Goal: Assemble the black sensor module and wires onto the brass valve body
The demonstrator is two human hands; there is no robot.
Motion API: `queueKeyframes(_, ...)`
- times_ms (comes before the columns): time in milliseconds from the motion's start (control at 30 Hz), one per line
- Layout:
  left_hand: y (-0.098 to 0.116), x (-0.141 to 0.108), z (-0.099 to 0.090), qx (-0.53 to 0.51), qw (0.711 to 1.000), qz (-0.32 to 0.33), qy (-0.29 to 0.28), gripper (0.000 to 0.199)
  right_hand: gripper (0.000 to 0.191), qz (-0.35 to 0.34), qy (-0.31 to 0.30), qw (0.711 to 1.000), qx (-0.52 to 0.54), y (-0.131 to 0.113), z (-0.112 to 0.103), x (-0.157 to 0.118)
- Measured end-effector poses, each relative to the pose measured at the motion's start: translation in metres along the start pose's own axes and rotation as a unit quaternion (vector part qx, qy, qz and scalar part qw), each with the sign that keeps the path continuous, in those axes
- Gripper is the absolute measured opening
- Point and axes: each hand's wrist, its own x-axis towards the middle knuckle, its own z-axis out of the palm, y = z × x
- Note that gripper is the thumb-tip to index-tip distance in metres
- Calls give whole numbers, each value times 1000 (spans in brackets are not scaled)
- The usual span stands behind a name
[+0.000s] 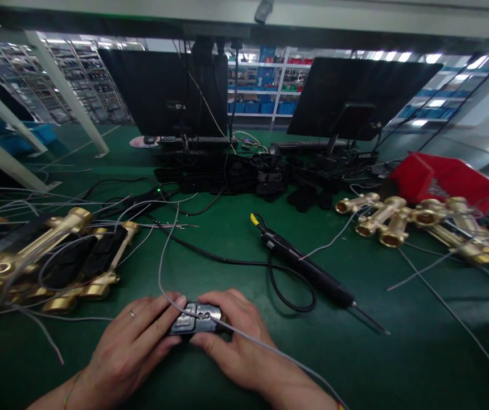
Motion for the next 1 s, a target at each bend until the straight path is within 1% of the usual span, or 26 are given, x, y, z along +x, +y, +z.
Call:
queueKeyframes(100,0,4,-4,-31,999,-12,1,36,35,9,1,1000,7,-1,1,0)
queueKeyframes(167,0,10,-9,-61,998,-29,-2,36,34,-1,7,1000,4,-3,2,1)
queueKeyframes(267,2,25,-15,-86,995,-58,-6,34,34,-24,13,1000,-4,-4,1,1)
queueKeyframes(333,5,37,-15,-117,989,-88,0,31,33,-33,7,999,-1,-4,1,2)
queueKeyframes(400,10,49,-11,-182,975,-126,4,21,33,-35,1,999,6,-3,1,2)
queueKeyframes(467,15,57,-6,-255,953,-164,10,9,32,-37,0,999,10,-2,2,1)
queueKeyframes(500,17,59,-3,-283,941,-182,13,7,32,-37,1,999,9,-1,2,1)
queueKeyframes(567,19,60,0,-320,922,-216,24,12,31,-33,4,999,6,-1,3,1)
queueKeyframes(633,18,57,0,-346,905,-245,34,13,31,-30,5,1000,5,-2,3,1)
queueKeyframes(667,17,55,-2,-353,902,-246,34,14,32,-29,3,1000,4,-2,2,1)
queueKeyframes(700,14,53,-6,-347,907,-235,30,13,32,-29,2,1000,2,-2,2,1)
queueKeyframes(733,12,51,-10,-326,921,-211,21,13,33,-29,2,1000,-2,-2,2,1)
queueKeyframes(800,6,45,-19,-248,958,-144,-12,14,35,-29,3,1000,-9,-2,1,1)
queueKeyframes(867,1,36,-25,-152,984,-89,-40,22,35,-31,5,999,-14,-1,2,1)
queueKeyframes(933,-3,26,-26,-93,992,-70,-48,28,34,-29,1,999,-17,-1,2,1)
queueKeyframes(1000,-5,18,-23,-78,993,-82,-41,31,33,-25,0,1000,-17,-2,2,0)
